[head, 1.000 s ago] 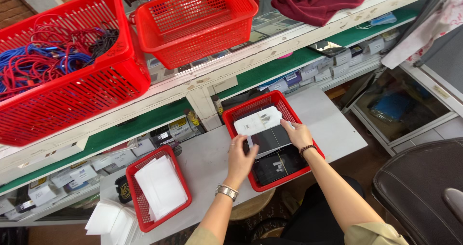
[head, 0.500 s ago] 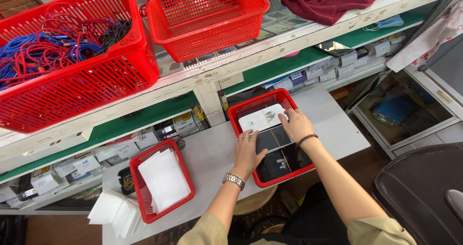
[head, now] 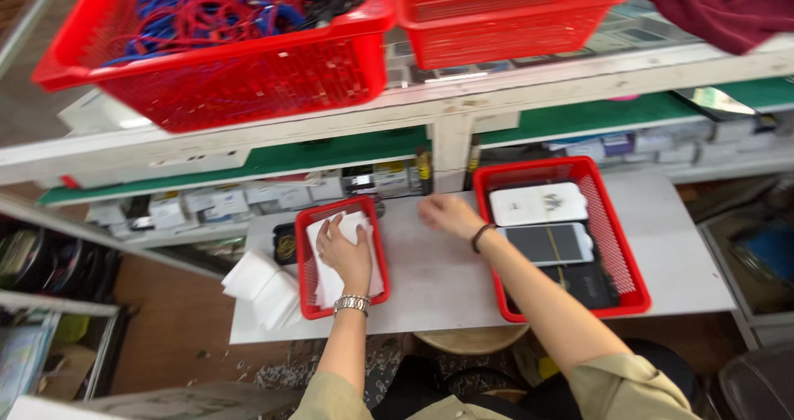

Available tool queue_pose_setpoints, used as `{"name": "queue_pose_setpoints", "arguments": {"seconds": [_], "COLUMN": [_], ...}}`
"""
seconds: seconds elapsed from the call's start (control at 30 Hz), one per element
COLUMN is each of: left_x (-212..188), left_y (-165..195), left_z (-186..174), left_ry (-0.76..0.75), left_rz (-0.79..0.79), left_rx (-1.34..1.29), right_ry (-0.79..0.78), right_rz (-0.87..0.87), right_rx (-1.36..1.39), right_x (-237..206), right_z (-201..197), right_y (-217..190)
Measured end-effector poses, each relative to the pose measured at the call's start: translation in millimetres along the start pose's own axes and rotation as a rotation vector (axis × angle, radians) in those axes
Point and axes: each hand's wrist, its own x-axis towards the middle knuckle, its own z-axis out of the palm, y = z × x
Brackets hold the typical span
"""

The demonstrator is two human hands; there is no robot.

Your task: The person wraps smartphones in white paper sleeves one at a time, placing each wrapped phone into a red basket. They then arrange phone cases and boxed phones into red baskets, aligning the items into neat stacks.

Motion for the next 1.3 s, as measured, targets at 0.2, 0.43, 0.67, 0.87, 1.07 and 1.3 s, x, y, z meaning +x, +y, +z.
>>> {"name": "queue_pose_setpoints", "arguments": {"seconds": [0.2,0.43,0.67,0.87,1.07,1.3], "left_x": [-5,-13,-43,-40,-28,-40], "left_y": [-79,-79,-40,-42,-56,-40], "left_z": [-9,5,24,33,27,26], "left_ry": [-0.165,-0.345,-0.336,-0.262,-0.572,-0.475], "left_rz": [-0.311,-0.333,-0.686,-0.858,-0.851,-0.672], "left_rx": [0.059,-0.156,-0.599,-0.522,-0.558,-0.148], "right_ry": [-0.162,-0.088,0.097,-0.142,-0.131,-0.164], "right_rz": [0.202,0.127,-0.111,-0.108,-0.168,-0.159], "right_rx": [-0.223,-0.458,-0.360,-0.731,-0.706,-0.557], "right_x": [-3,-18,-47,-50,-53,-47], "right_z": [119,126,120,160,165,154], "right_y": [9,26,19,34,42,34]}}
